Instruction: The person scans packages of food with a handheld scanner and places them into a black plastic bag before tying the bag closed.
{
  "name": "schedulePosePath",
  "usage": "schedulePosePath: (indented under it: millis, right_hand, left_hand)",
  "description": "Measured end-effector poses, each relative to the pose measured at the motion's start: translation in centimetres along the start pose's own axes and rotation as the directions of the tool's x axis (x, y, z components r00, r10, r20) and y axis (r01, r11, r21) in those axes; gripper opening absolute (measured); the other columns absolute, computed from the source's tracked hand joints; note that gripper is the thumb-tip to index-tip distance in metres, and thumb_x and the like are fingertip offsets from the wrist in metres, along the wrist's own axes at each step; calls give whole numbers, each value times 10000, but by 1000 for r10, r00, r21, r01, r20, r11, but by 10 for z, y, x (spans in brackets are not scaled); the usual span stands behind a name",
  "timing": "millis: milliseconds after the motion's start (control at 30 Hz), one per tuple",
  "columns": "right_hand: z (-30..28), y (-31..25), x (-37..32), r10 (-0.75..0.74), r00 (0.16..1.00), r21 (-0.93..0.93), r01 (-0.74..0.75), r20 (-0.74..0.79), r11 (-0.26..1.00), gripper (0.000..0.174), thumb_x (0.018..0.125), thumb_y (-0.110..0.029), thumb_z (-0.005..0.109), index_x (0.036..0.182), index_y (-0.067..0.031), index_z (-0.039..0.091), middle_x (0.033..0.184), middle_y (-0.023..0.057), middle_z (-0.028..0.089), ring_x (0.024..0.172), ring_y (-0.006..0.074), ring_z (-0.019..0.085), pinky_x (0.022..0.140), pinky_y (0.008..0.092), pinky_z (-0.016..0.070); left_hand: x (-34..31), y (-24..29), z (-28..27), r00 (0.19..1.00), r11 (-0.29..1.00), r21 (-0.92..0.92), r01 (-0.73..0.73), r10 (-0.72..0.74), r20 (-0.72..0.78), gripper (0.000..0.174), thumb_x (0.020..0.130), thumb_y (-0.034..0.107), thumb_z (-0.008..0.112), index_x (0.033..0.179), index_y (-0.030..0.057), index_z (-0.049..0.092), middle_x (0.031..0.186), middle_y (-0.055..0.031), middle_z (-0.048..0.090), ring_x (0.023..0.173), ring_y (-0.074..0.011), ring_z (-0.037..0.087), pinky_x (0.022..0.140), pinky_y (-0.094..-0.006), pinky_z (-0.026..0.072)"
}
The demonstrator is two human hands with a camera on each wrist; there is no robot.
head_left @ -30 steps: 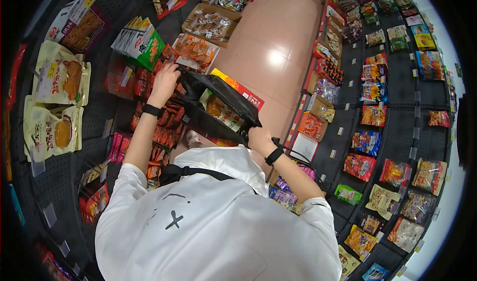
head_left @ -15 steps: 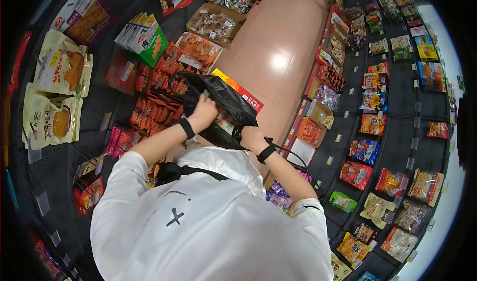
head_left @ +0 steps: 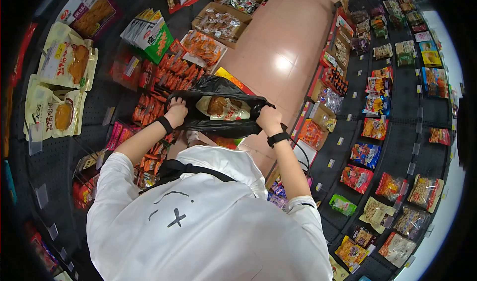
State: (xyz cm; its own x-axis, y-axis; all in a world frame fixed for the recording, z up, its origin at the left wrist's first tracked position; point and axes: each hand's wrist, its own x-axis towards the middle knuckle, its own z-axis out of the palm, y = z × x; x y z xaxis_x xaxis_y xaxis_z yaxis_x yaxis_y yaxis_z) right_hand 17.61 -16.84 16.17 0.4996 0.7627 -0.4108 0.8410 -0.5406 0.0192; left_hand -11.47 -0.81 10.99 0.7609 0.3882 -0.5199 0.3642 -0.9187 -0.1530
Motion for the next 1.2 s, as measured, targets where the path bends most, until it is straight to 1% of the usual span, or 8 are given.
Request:
schedulePosePath:
  millis: [133, 367, 500, 600, 833, 900, 1033, 1200]
  right_hand:
    - [28, -7, -17, -118, 991, -241, 130, 64, 962, 191, 695, -140, 577, 838, -15, 594, 737, 128, 655, 686, 240, 662, 558, 343, 524]
    - [29, -15, -59, -206, 928, -333, 309, 309, 891, 244, 741, -148, 550, 946, -23, 588, 801, 115, 664, 721, 233, 663, 570, 372, 525]
    - [31, -19, -52, -210, 948, -255, 270, 239, 928, 299, 724, -148, 548, 978, 10, 559, 787, 139, 657, 714, 265, 660, 584, 365, 527]
    - [21, -24, -34, -168, 972, -30, 175, 167, 984, 425, 695, -153, 551, 1046, 75, 480, 757, 174, 642, 699, 310, 645, 630, 363, 528]
    - [0, -8, 1, 46, 998, 186, -53, 40, 981, 762, 680, -278, 659, 1224, 113, 295, 857, 221, 630, 794, 329, 635, 684, 389, 524]
    - [-2, -6, 3, 99, 994, 198, -106, 42, 975, 779, 688, -289, 658, 1240, 109, 278, 856, 217, 631, 787, 335, 634, 682, 391, 524]
    - [14, -10, -5, -11, 997, 5, 11, 81, 1000, 519, 686, -219, 630, 1082, 70, 462, 837, 190, 641, 770, 308, 645, 660, 367, 527]
    - [28, -19, -33, -118, 974, -245, 164, 192, 955, 219, 710, -143, 597, 893, -24, 617, 815, 110, 662, 735, 232, 661, 560, 351, 528]
  left_hand:
    - [14, -9, -23, 969, 997, -50, 55, -65, -239, 189, 693, 169, 567, 843, 90, 651, 978, -102, 564, 1019, -273, 479, 864, -471, 332]
    - [47, -23, -35, 929, 973, -212, 95, -163, -333, 191, 692, 83, 558, 865, 93, 640, 928, -95, 601, 963, -265, 531, 823, -435, 377]
    - [43, 20, -42, 985, 987, -149, -56, 30, -173, 174, 698, 154, 587, 851, 80, 626, 887, -107, 593, 900, -263, 562, 802, -439, 392]
    - [42, 59, -24, 942, 966, -147, -211, 161, -294, 211, 713, 240, 600, 850, 81, 627, 864, -107, 597, 857, -267, 576, 812, -457, 383]
    - [15, 74, -10, 899, 891, 126, -437, 435, 46, 263, 738, 229, 566, 951, 87, 628, 930, -90, 577, 977, -256, 525, 932, -530, 306]
    - [13, 70, -6, 912, 913, -3, -409, 408, 45, 331, 727, 233, 568, 1023, 89, 604, 1013, -115, 546, 1016, -269, 505, 963, -543, 278]
    - [28, 53, -47, 961, 885, -375, -276, 252, -113, 534, 675, 156, 636, 1162, 33, 453, 1105, -182, 479, 992, -351, 516, 821, -465, 441]
    - [88, 27, -52, 884, 734, -656, -178, -174, -434, 511, 671, -10, 537, 1158, -70, 392, 1069, -308, 455, 830, -413, 557, 735, -433, 472]
